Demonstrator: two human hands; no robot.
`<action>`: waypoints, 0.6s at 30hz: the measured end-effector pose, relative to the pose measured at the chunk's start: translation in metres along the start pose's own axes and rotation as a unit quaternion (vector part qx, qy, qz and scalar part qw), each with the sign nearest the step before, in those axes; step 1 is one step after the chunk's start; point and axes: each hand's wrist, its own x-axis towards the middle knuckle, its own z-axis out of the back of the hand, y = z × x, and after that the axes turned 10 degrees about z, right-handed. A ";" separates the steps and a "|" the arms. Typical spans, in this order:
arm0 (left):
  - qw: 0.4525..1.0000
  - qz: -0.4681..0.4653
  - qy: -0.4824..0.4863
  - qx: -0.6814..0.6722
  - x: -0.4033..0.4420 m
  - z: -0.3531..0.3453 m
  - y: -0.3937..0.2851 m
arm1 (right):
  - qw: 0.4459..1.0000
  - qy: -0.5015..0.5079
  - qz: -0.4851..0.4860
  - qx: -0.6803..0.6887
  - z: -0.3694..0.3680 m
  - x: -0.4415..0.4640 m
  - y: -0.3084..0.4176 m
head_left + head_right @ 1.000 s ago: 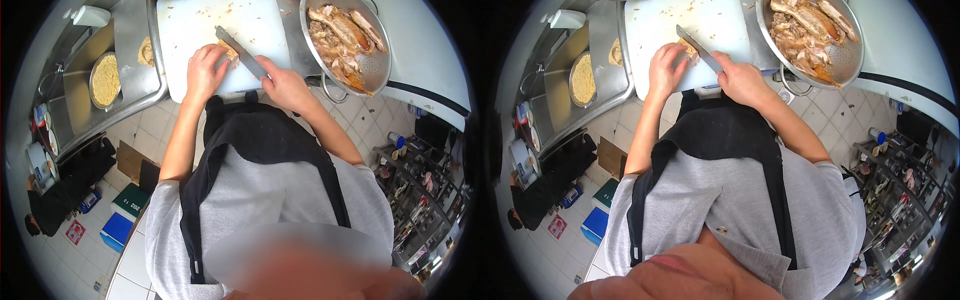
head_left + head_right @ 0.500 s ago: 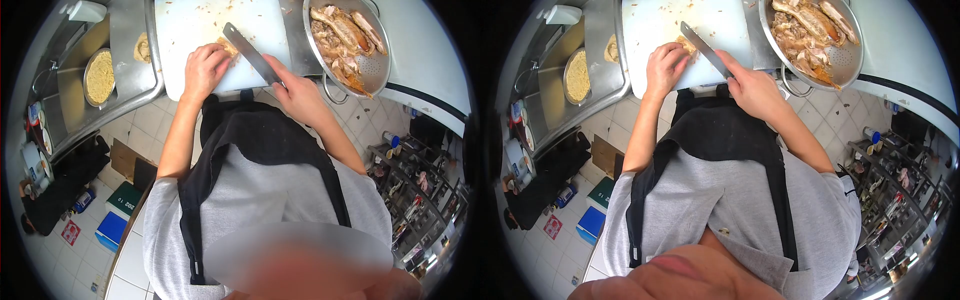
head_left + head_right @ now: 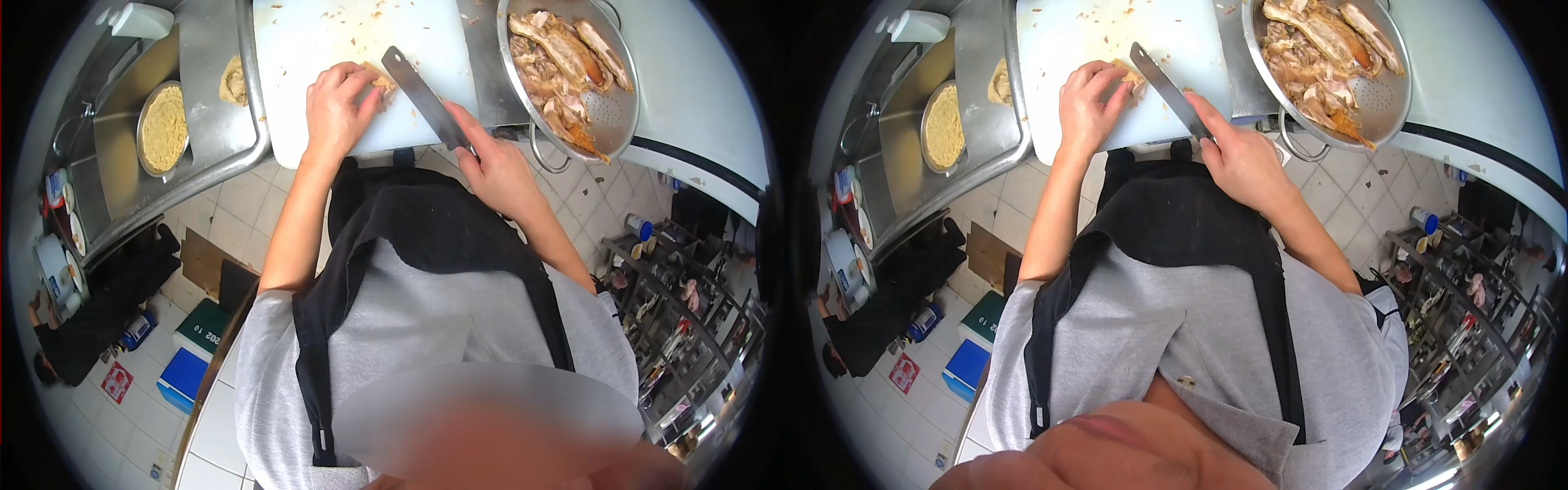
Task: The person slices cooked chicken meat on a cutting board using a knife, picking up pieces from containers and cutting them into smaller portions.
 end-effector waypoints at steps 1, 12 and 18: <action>1.000 -0.003 -0.001 -0.001 0.000 -0.003 0.003 | 1.000 -0.003 0.000 -0.002 0.001 0.000 -0.001; 1.000 -0.015 -0.009 -0.019 -0.007 -0.009 0.012 | 1.000 0.015 -0.007 0.022 0.007 -0.009 0.010; 1.000 -0.020 -0.007 -0.020 -0.007 -0.008 0.010 | 1.000 0.001 -0.003 -0.001 -0.002 -0.006 0.012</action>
